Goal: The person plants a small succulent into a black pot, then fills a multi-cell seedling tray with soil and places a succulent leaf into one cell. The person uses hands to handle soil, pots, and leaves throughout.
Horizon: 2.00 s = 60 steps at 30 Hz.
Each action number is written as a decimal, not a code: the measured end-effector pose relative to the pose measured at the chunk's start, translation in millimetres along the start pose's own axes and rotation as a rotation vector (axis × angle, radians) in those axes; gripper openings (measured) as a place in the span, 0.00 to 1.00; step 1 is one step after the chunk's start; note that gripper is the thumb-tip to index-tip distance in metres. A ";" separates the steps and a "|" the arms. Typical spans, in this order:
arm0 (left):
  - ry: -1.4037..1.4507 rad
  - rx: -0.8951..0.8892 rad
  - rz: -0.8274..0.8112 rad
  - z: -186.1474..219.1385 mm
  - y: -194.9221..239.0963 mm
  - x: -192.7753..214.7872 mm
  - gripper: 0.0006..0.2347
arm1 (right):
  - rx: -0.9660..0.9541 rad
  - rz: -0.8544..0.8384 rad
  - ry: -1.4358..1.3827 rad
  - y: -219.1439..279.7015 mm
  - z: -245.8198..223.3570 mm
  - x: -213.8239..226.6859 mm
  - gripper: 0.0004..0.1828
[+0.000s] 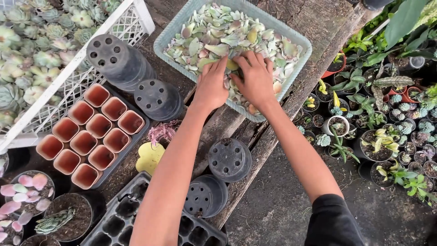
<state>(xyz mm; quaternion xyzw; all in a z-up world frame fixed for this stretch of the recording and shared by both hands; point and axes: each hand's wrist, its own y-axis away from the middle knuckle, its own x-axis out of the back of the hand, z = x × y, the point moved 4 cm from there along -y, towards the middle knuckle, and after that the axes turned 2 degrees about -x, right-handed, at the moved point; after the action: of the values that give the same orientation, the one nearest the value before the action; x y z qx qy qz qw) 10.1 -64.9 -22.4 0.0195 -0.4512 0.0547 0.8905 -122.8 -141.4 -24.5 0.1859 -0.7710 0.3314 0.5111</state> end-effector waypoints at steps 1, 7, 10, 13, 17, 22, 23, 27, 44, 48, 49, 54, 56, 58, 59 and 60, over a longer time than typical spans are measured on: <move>0.001 0.002 0.001 0.7 1.7 3.1 0.34 | 0.002 -0.001 0.000 -1.2 2.7 -0.9 0.25; -0.007 -0.038 0.057 -6.1 6.5 3.4 0.28 | 0.102 0.067 -0.070 -3.7 8.6 19.2 0.12; 0.097 -0.153 0.129 5.2 10.0 13.5 0.23 | 0.234 0.175 -0.027 1.6 2.6 45.0 0.02; 0.009 -0.218 0.131 2.3 11.2 12.3 0.16 | 0.260 0.156 -0.106 12.6 -9.3 82.6 0.02; -0.018 -0.272 0.231 -9.2 27.9 9.9 0.10 | 0.237 0.176 -0.359 30.9 -16.8 145.7 0.04; 0.580 -0.208 0.089 84.0 103.1 82.4 0.20 | 0.229 0.098 -0.554 59.2 -50.0 184.3 0.08; 0.580 -0.243 0.097 90.2 115.4 81.4 0.14 | 0.236 0.049 -0.614 66.3 -60.8 188.3 0.08; 0.569 -0.260 0.157 101.6 188.1 106.6 0.05 | 0.240 -0.014 -0.691 90.4 -91.5 214.7 0.09; 1.210 0.039 0.562 92.7 503.6 156.1 0.12 | 0.676 -0.485 -0.902 230.3 -357.7 261.2 0.22; 1.404 0.145 0.574 77.2 571.9 154.0 0.14 | 0.843 -0.550 -0.847 265.4 -420.8 236.8 0.16; 1.402 0.156 0.595 73.9 588.0 153.0 0.14 | 0.857 -0.565 -0.855 271.6 -437.3 232.9 0.16; 1.096 0.255 0.889 48.2 671.1 147.4 0.13 | 0.886 -0.644 -0.769 293.4 -507.9 195.7 0.04; 0.984 0.303 0.979 38.6 697.2 140.1 0.10 | 0.893 -0.711 -0.777 304.3 -537.1 189.3 0.04; 0.875 0.354 1.062 26.7 721.1 130.4 0.07 | 0.897 -0.783 -0.777 315.7 -561.9 178.6 0.05; 0.852 0.384 1.125 19.0 732.2 125.8 0.06 | 0.904 -0.832 -0.757 320.8 -572.8 171.3 0.03; 0.828 0.412 1.184 10.8 742.7 121.5 0.06 | 0.907 -0.875 -0.736 325.7 -583.2 163.9 0.02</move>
<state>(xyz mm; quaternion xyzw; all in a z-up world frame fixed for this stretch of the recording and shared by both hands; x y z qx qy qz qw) -12.7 681.7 71.1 -0.0826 0.0047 0.6107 0.7875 -5.8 507.6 170.8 0.7701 -0.5346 0.2996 0.1772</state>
